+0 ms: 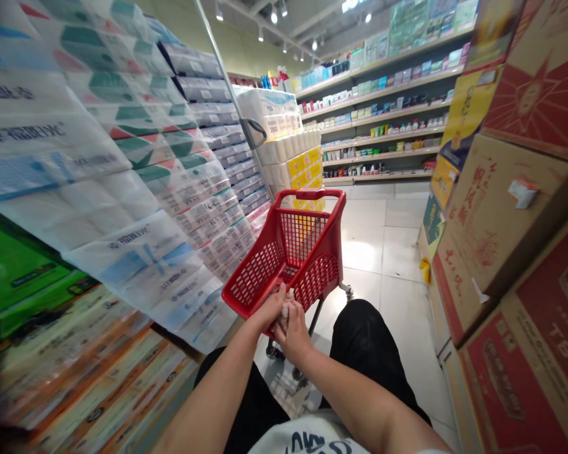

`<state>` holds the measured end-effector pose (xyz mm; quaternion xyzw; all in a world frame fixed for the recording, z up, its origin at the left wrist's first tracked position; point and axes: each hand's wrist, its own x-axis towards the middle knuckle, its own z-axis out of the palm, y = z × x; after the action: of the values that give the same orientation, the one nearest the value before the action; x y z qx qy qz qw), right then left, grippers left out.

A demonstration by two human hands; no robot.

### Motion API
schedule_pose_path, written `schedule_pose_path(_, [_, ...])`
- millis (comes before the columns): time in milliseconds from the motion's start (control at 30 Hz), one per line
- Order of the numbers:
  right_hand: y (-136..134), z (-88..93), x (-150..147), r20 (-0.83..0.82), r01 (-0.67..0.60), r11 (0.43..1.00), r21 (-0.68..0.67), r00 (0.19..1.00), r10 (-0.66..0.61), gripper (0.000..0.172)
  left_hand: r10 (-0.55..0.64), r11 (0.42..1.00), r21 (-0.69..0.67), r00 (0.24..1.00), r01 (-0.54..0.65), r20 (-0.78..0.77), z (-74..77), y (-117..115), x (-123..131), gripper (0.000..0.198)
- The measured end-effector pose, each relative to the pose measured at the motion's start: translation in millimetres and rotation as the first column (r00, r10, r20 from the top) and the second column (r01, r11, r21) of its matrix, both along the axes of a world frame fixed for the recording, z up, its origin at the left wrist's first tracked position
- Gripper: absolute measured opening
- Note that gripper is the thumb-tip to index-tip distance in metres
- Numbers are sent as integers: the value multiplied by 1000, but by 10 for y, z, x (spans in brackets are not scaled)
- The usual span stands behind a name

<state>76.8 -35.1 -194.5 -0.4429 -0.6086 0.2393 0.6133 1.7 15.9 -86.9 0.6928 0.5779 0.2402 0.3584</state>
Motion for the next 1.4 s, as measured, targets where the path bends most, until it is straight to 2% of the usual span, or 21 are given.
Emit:
schedule_pose_path(33, [-16,-51,11,32,-54,998,19,998,53,61,-13,992,-121,997,22,71,-78,30,-16,76])
schedule_pose_path(100, [-7,-99,53,49,-93,995,17,995,92,60,-22,961,-265,979,76,201,-178,77,-55,79])
schedule_pose_path(200, [78,-67,120,20,-63,998,-9,998,63,47,19,936,-341,959,82,283,-216,124,-95,83])
schedule_pose_path(300, [163,-94,172,8,-103,994,-35,995,103,36,51,955,-296,970,22,236,-210,147,-103,85])
schedule_pose_path(367, [201,-187,203,4,-110,987,-119,994,111,30,38,969,-248,981,11,192,-220,153,-103,85])
schedule_pose_path(467, [265,-286,242,-11,38,947,-318,999,-44,24,-8,987,-158,995,23,98,-271,171,-103,82])
schedule_pose_path(500, [294,-274,249,-21,86,936,-341,995,-99,24,-25,993,-117,998,33,66,-296,183,-104,81])
schedule_pose_path(567, [359,-185,256,-54,126,954,-272,988,-146,28,-73,997,-37,997,74,20,-348,212,-109,77])
schedule_pose_path(667, [434,-26,256,-76,120,979,-167,988,-135,33,-118,993,12,993,118,-23,-406,249,-122,73])
schedule_pose_path(833, [460,-26,268,-30,155,909,-386,983,-181,29,-75,993,84,985,89,-152,-425,230,-146,63])
schedule_pose_path(1000, [514,21,248,-73,146,974,-172,984,-161,28,-72,991,92,965,98,-251,-373,161,-164,60])
schedule_pose_path(1067, [545,26,255,-51,160,955,-250,983,-178,26,-60,991,102,958,92,-281,-347,131,-181,59])
schedule_pose_path(1167, [581,-4,293,-19,216,895,-391,970,-243,24,-45,988,126,946,90,-320,-321,85,-217,58])
schedule_pose_path(1300, [611,1,326,-63,265,938,-225,956,-285,29,-71,981,147,942,125,-328,-322,30,-268,55])
schedule_pose_path(1333, [615,6,327,-65,263,939,-223,957,-283,29,-71,981,145,939,126,-335,-326,19,-280,55])
schedule_pose_path(1400, [617,6,325,-55,252,916,-312,958,-283,27,-57,983,143,930,116,-363,-335,-4,-307,55])
